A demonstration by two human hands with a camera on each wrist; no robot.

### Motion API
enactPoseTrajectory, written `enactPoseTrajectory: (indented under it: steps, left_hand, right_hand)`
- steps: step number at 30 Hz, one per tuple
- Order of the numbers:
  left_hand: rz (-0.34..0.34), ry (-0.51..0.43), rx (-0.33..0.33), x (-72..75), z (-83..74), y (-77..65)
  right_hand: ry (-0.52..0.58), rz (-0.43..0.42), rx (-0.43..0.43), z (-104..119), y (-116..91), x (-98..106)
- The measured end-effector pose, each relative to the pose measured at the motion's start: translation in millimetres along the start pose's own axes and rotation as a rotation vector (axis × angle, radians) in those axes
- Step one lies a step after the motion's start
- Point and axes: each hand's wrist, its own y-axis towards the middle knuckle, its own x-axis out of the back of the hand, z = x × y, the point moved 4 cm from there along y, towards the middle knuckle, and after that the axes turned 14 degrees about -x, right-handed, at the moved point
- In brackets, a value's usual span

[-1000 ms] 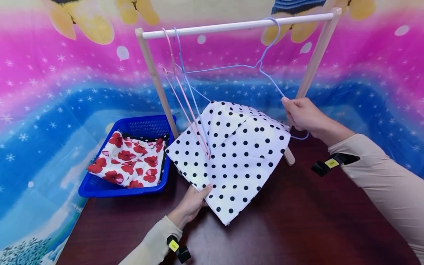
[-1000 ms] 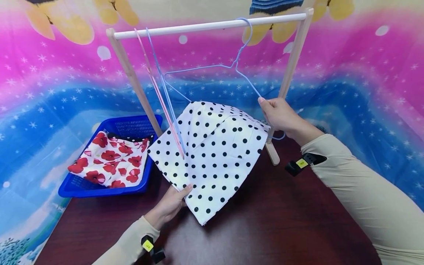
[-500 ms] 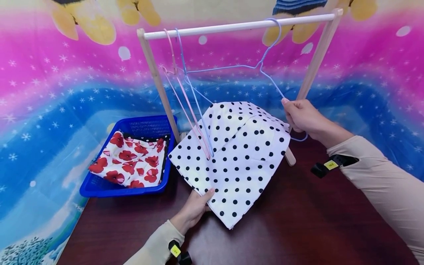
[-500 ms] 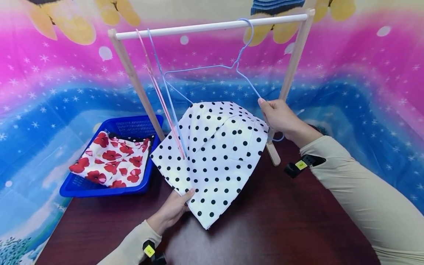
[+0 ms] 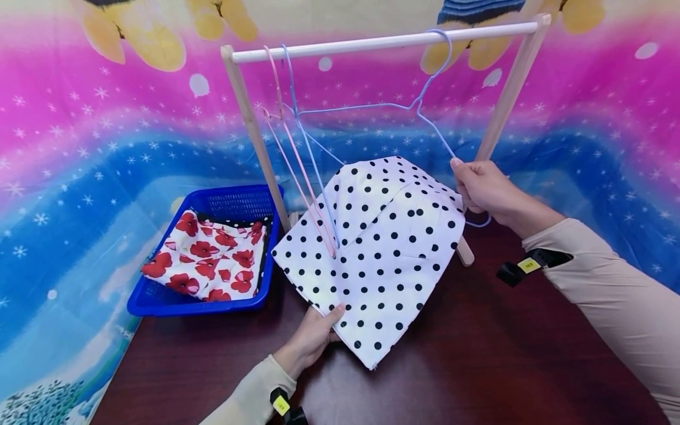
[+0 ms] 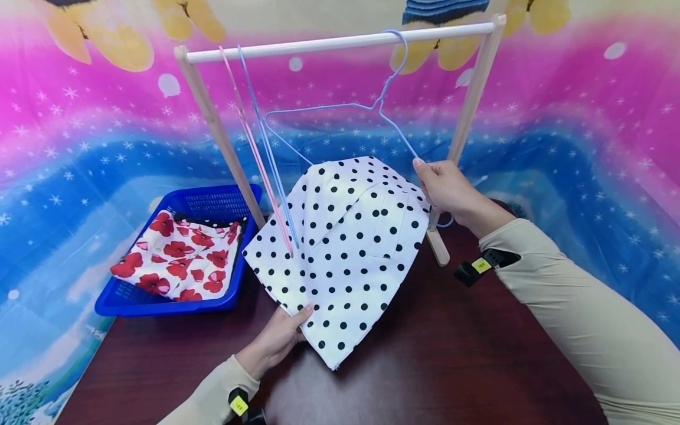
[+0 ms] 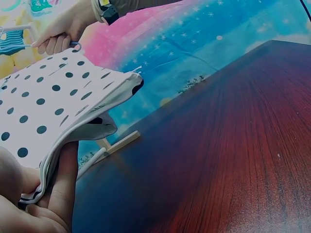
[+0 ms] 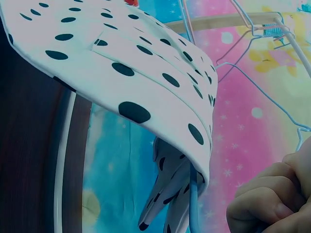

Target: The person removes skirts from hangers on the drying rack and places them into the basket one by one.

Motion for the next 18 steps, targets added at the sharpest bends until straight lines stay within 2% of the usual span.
enactPoseTrajectory:
  steps: [18]
  left_hand:
    - [0.006,0.041,-0.008,12.9,-10.6,-1.1]
  right_hand:
    - [-0.018,-0.013,-0.018,-1,2,3]
